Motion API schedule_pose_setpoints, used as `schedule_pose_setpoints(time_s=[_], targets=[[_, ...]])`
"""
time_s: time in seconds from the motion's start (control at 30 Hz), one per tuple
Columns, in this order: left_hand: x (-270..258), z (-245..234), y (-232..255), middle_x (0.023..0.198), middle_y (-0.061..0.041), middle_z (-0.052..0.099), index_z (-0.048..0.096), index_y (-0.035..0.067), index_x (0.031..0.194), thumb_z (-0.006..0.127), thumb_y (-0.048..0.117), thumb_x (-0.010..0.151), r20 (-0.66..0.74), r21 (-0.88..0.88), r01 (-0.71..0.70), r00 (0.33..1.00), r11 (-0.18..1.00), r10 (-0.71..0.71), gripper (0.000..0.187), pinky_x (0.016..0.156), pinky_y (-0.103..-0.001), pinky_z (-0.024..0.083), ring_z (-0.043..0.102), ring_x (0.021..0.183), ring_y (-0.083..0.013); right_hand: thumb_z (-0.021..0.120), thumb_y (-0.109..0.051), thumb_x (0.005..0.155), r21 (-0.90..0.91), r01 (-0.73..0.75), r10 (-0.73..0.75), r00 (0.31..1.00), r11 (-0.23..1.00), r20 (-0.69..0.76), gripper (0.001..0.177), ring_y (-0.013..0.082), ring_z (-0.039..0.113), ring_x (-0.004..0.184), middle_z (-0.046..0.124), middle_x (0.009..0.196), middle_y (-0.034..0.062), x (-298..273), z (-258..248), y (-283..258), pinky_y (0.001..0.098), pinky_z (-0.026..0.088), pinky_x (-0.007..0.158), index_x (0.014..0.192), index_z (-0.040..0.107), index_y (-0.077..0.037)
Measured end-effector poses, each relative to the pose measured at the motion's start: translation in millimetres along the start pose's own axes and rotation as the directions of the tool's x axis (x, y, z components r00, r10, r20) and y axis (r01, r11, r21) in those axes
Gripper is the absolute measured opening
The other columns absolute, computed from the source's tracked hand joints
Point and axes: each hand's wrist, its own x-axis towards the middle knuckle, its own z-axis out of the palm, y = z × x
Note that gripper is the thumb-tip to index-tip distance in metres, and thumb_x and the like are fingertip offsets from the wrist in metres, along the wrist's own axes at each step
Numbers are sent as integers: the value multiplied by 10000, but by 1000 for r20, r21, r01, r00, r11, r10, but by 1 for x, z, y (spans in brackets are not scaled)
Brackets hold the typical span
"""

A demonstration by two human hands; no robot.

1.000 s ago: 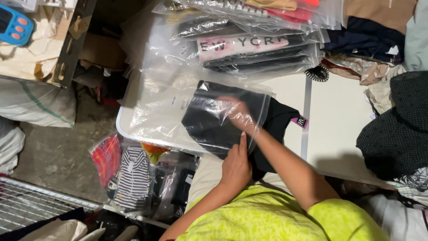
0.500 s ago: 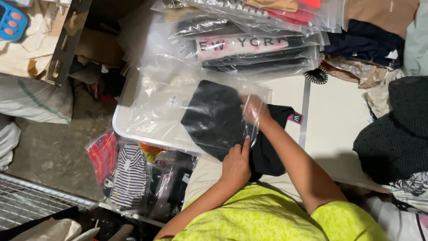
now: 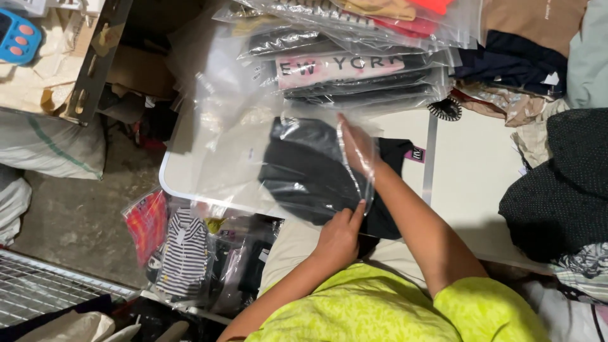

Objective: Folding various shirts and placing them into clear plastic bags for storage or retail display.

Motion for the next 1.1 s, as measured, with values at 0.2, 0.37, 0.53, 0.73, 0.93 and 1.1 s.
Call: schedule_pose_setpoints(time_s=[0.2, 0.37, 0.53, 0.73, 0.93, 1.1], targets=[[6, -3, 24, 973, -166, 571, 516, -18, 1465, 743, 109, 786, 66, -123, -189, 978, 974, 198, 728, 735, -467, 485, 582, 891, -369, 472, -3, 1063, 174, -826, 780, 564, 537, 270, 717, 577, 522, 1151, 524, 1307, 447, -29, -100, -67, 573, 456, 978, 1705, 196, -160], [14, 20, 35, 981, -150, 595, 597, 1, 1399, 717, 56, 726, 100, -152, -389, 909, 909, 405, 686, 774, -464, 493, 594, 897, -359, 672, 50, 867, -136, -387, 333, 892, 912, -304, 874, 494, 539, 1285, 439, 1490, 363, -152, -82, 100, 469, 434, 1075, 1581, 169, 60], [30, 60, 28, 1013, -129, 638, 664, 41, 1319, 759, 56, 817, 22, -191, -512, 851, 837, 525, 511, 808, -477, 486, 615, 947, -353, 664, 18, 887, -42, -657, 569, 681, 752, -461, 917, 466, 616, 1233, 503, 1436, 354, -209, -127, 96, 464, 479, 1090, 1607, 101, 81], [40, 50, 40, 1260, -253, 567, 502, -43, 1360, 742, 82, 673, -236, -43, -264, 940, 964, 247, 738, 889, -496, 502, 580, 1081, -433, 758, -355, 915, -463, -683, 476, 728, 565, -493, 614, 439, 582, 1251, 605, 1336, 264, -192, -115, 66, 600, 440, 1041, 1380, 574, 1], [40, 60, 36, 1347, -235, 506, 446, 10, 1455, 786, 57, 672, 127, -235, 19, 992, 972, 12, 855, 898, -489, 515, 575, 1130, -452, 647, -538, 902, -552, -443, 416, 891, 706, -184, 586, 438, 346, 1433, 428, 1519, 237, -160, -62, 53, 727, 314, 1048, 1267, 623, -79], [40, 59, 39, 1517, -263, 420, 471, 22, 1462, 719, -39, 724, 116, -243, -106, 984, 964, 138, 781, 947, -494, 513, 585, 1171, -483, 539, -518, 1013, -576, -455, 449, 878, 679, -164, 526, 455, 271, 1470, 335, 1580, 234, -132, -51, 56, 761, 299, 1038, 1025, 769, -45]])
